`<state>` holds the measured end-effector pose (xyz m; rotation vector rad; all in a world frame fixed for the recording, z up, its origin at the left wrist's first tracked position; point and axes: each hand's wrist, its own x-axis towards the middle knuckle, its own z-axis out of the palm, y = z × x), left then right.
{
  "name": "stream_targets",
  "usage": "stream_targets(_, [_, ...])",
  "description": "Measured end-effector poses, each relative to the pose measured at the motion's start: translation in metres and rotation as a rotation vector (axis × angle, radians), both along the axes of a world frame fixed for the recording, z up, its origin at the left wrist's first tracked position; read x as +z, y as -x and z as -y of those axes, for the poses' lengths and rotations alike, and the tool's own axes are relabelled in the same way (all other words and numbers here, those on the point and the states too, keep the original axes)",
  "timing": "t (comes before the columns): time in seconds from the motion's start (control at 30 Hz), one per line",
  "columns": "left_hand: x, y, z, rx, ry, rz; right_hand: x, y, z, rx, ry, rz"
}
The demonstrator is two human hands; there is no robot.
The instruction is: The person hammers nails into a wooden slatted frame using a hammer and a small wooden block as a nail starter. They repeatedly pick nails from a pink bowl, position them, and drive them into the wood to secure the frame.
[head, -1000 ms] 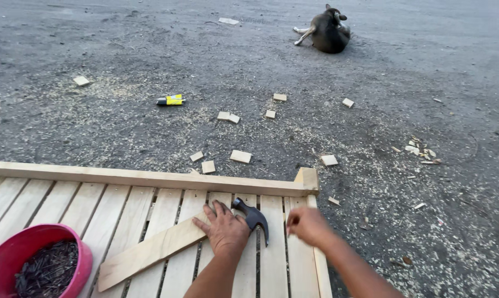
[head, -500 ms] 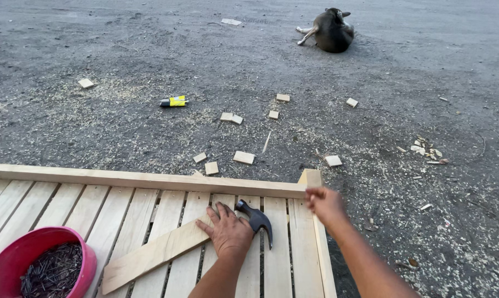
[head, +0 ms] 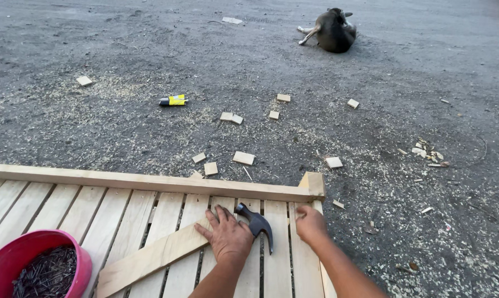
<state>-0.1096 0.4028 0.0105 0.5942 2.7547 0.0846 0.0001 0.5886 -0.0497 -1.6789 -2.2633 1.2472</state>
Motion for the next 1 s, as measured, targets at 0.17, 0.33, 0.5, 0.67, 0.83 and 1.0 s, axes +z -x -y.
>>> stream_targets(0.17, [0.001, 0.0, -0.001, -0.011, 0.033, 0.018, 0.009, 0.012, 0.004, 0.018, -0.068, 0.107])
stream_targets(0.33, [0.005, 0.0, -0.002, -0.011, 0.043, 0.035, 0.005, 0.023, 0.01, 0.009, -0.291, 0.184])
stream_targets(0.5, [0.008, 0.001, -0.001, -0.042, 0.095, 0.086, -0.002, 0.023, 0.011, 0.02, -0.34, 0.191])
stream_targets(0.67, [0.006, 0.004, -0.007, -0.004, 0.032, 0.053, -0.027, 0.017, 0.005, 0.015, -0.422, 0.045])
stream_targets(0.83, [-0.002, 0.007, -0.018, 0.006, 0.006, 0.021, -0.054, 0.017, -0.013, -0.502, 0.277, -0.564])
stream_targets(1.0, [-0.007, 0.009, -0.019, 0.003, -0.006, -0.026, -0.063, 0.032, -0.032, -0.754, 0.755, -0.746])
